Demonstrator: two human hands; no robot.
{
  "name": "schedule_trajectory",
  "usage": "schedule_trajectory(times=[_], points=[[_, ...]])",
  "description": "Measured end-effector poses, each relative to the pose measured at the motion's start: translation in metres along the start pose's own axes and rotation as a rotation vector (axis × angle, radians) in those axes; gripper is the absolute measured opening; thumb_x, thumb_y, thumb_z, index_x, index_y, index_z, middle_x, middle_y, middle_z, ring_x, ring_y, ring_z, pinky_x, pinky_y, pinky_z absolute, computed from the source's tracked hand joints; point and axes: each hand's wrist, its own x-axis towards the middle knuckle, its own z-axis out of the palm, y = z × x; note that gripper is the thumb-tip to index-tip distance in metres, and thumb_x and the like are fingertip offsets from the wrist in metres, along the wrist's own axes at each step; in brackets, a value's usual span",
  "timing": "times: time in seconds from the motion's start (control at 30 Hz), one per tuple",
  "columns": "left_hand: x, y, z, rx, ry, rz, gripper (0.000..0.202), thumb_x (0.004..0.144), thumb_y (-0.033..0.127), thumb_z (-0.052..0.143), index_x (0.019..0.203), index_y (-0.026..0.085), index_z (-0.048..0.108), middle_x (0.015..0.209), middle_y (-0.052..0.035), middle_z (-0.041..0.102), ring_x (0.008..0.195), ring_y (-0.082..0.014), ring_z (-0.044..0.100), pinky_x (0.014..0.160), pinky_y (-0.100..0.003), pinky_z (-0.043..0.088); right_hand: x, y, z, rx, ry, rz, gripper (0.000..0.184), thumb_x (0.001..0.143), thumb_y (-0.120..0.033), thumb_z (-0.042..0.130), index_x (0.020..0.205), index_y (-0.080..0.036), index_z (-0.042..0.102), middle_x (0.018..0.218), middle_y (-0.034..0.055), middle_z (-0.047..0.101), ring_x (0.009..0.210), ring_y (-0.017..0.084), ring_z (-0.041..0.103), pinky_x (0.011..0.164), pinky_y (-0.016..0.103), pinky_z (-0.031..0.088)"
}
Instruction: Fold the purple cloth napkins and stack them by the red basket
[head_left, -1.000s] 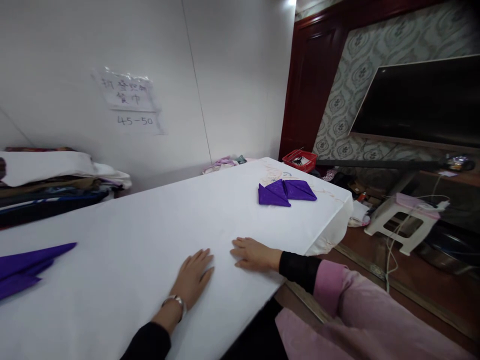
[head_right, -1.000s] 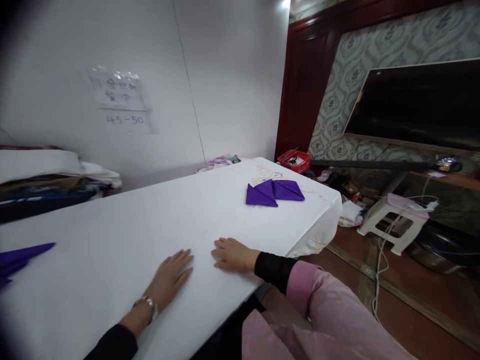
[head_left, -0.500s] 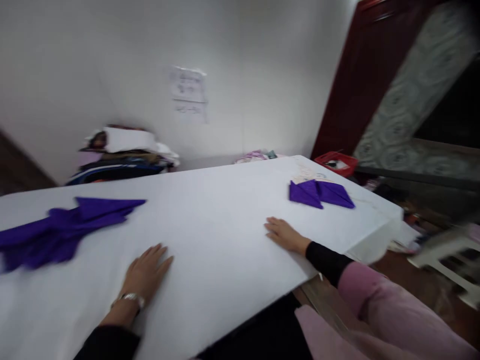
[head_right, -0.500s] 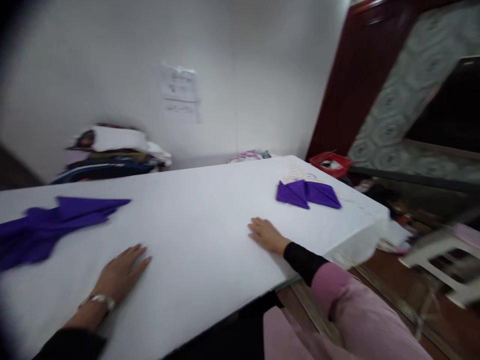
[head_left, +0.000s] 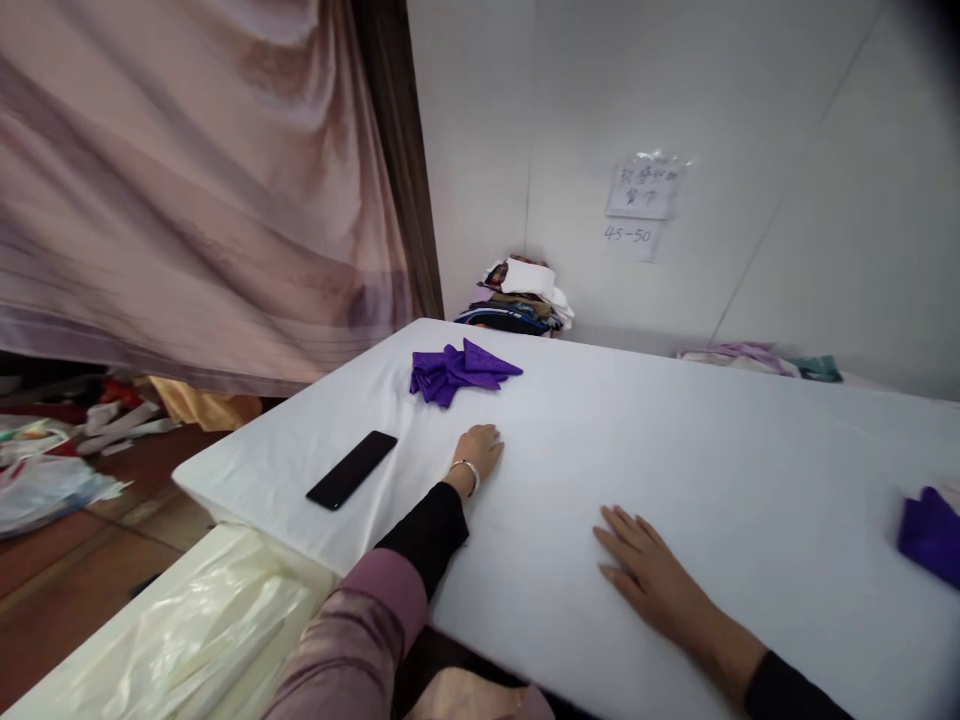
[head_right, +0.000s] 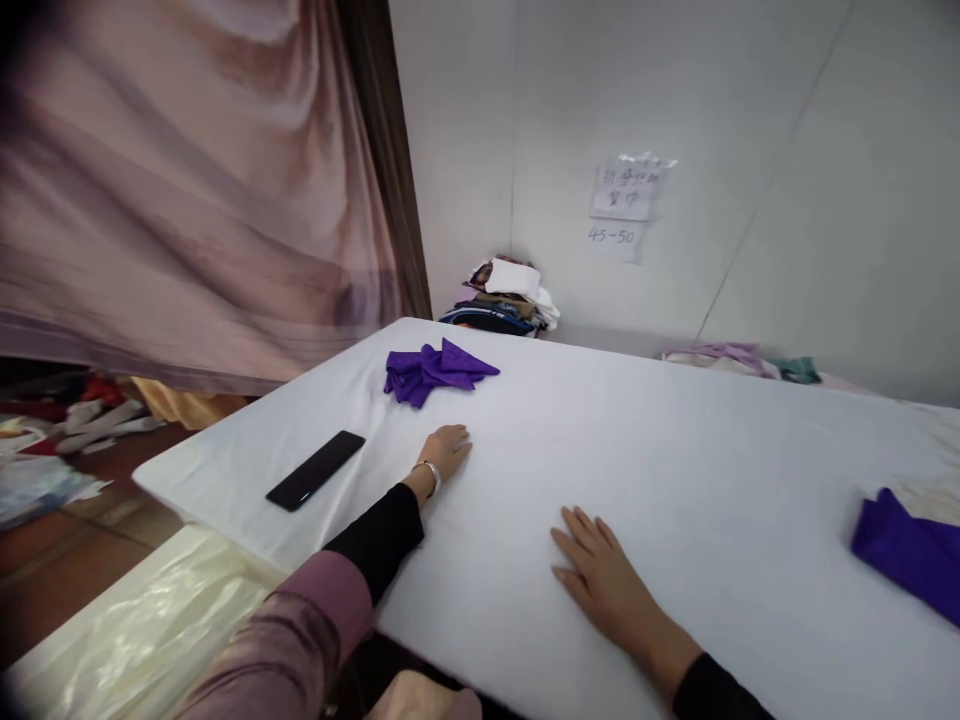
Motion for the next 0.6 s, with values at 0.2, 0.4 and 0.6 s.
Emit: schedule_trajectory(times=[0.2,0.4,0.6], points=[[0.032,-0.024,-0.003,-0.067,0.063,-0.165,0.025,0.083,0.022,0.051,0.103,0.017,0.066,0.107,-0.0091,0.067,0.106,-0.0212,0.058,0.092,-0.031,0.043,0.007,-0.008,0.001,0.023,0.022,-0.051,0.050,0.092,-0.042,0.043,0.141,-0.034,0.034,0.149,0.0011,0.029,0.135,0.028,0.030,0.109,0.051,0.030],[0.084,-0.048,-0.008,-0.187,0.163,-0.351,0.025,0.085,0.027,0.051,0.104,0.017,0.065,0.109,-0.0101,0.067,0.100,-0.0214,0.061,0.087,-0.030,0.044,0.004,-0.001,0.008,-0.032,0.085,-0.095,0.056,0.088,-0.039,0.050,0.141,-0.041,0.030,0.146,-0.0002,0.033,0.131,0.029,0.037,0.105,0.048,0.040],[0.137,-0.067,-0.020,-0.303,0.308,-0.450,0.030,0.084,0.026,0.055,0.111,0.015,0.061,0.118,-0.0133,0.063,0.112,-0.0237,0.056,0.096,-0.032,0.040,0.006,0.006,0.016,-0.032,0.124,-0.172,0.062,0.088,-0.038,0.051,0.144,-0.040,0.025,0.146,0.0018,0.035,0.128,0.030,0.042,0.098,0.050,0.045]])
